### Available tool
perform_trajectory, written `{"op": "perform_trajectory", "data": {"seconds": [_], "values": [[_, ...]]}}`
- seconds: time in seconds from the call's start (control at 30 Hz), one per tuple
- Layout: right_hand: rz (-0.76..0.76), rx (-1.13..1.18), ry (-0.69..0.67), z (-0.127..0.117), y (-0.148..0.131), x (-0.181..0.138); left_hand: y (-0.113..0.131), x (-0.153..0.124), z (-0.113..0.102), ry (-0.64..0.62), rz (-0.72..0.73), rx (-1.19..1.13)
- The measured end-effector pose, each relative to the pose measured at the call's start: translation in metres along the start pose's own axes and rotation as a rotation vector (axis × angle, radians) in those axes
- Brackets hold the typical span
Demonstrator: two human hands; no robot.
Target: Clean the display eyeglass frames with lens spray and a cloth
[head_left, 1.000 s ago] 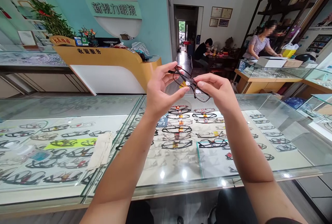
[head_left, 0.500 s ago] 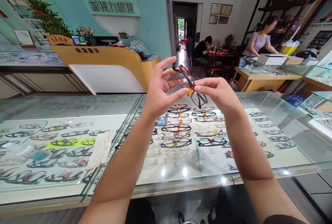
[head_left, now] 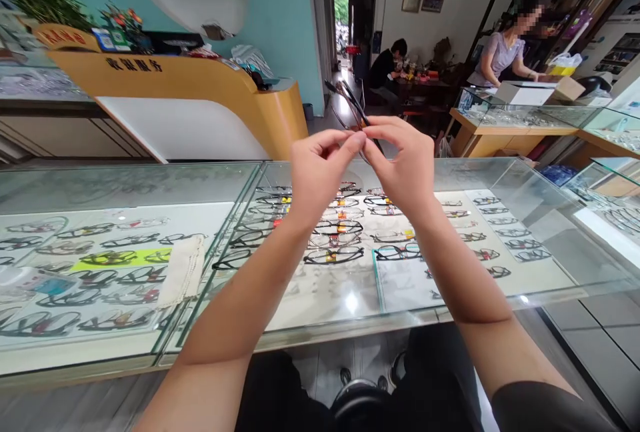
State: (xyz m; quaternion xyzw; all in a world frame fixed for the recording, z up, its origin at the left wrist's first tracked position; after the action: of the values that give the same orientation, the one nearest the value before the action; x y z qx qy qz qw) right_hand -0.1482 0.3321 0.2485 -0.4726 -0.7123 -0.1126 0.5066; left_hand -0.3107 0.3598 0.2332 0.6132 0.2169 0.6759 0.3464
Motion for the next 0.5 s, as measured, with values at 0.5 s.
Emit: {"op": "perform_trajectory", "data": {"seconds": [0.5], "values": [[0.408,0.127,-0.183,-0.044,0.149,-0.063,-0.049,-0.010,0.029,-0.279,-0.171,0.217]]}}
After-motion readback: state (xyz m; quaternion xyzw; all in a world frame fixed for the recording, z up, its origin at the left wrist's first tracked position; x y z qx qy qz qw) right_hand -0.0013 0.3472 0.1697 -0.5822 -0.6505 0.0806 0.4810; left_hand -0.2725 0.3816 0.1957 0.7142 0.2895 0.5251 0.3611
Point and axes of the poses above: each hand's wrist, its own x-axis towards the middle knuckle, its own z-axis out of the palm, y = z × x, the point moved 5 cm from there along x, towards the middle knuckle, and after that the axes turned 14 degrees about -x, right-handed, at the moved point
